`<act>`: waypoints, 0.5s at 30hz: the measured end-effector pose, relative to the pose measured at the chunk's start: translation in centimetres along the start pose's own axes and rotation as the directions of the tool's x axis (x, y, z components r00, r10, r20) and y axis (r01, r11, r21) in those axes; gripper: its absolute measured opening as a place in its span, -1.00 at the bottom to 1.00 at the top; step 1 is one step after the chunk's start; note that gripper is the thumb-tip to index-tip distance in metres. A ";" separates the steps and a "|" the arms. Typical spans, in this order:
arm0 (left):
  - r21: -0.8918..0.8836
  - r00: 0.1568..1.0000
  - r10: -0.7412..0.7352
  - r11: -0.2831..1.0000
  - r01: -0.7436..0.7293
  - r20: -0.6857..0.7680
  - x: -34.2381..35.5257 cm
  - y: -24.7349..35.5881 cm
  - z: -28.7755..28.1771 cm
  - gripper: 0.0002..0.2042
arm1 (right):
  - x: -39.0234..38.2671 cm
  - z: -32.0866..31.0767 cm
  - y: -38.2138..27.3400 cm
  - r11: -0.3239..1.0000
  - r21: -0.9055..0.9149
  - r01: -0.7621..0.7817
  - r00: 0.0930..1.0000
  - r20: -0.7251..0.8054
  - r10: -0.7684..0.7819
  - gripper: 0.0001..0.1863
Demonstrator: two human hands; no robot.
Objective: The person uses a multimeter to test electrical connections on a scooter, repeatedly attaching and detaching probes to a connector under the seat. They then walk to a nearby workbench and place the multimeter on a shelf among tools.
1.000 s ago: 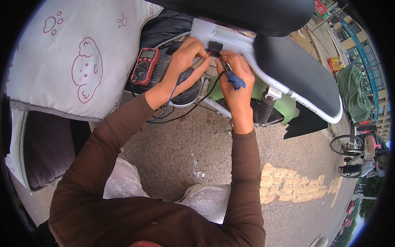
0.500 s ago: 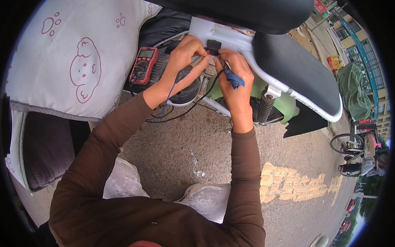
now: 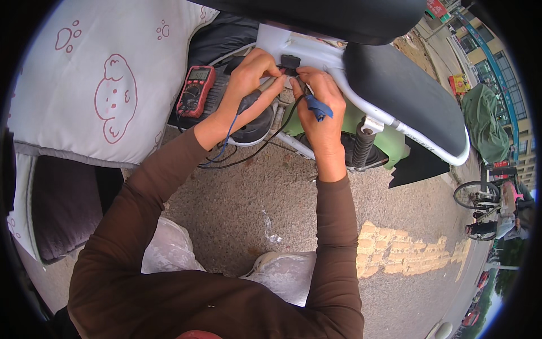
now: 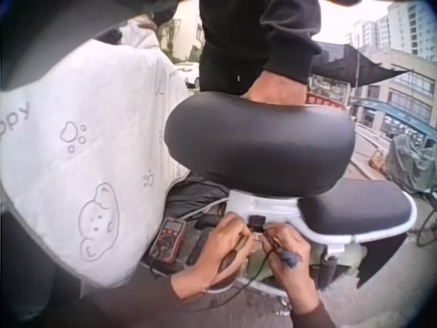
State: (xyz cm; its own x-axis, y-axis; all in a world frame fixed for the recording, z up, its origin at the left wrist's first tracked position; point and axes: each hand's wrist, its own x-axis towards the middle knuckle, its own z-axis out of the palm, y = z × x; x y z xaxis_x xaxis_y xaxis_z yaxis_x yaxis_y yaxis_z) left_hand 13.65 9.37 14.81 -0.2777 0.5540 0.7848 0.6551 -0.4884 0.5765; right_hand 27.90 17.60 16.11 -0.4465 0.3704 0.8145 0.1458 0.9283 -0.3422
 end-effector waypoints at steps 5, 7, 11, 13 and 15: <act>-0.010 1.000 -0.007 1.000 0.008 0.003 0.1 0.1 0.1 -0.85 | 0.0 -0.2 0.0 1.000 0.014 -0.007 1.000 0.004 0.007 -0.81; 0.003 1.000 -0.002 1.000 0.002 0.009 0.1 0.0 0.0 -0.86 | 0.1 -0.1 0.0 0.999 0.033 0.005 1.000 -0.005 -0.005 -0.81; -0.007 0.999 -0.035 0.999 0.035 0.026 0.0 0.1 0.0 -0.86 | 0.0 0.0 0.1 1.000 0.022 0.015 1.000 -0.013 -0.015 -0.82; -0.005 1.000 -0.008 1.000 0.008 0.022 0.2 0.2 0.0 -0.85 | 0.1 0.0 0.1 0.999 0.025 0.025 1.000 -0.014 -0.025 -0.82; -0.006 1.000 0.005 1.000 -0.005 0.021 0.1 0.1 0.0 -0.85 | 0.1 0.0 0.1 0.999 0.029 0.026 1.000 -0.012 -0.025 -0.83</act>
State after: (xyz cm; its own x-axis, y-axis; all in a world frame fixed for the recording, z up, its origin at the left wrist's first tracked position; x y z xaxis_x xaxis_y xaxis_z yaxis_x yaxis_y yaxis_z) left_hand 13.71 9.37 15.01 -0.2599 0.5657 0.7826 0.6522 -0.4948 0.5743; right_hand 27.90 17.73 16.19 -0.4394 0.3470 0.8286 0.1088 0.9361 -0.3344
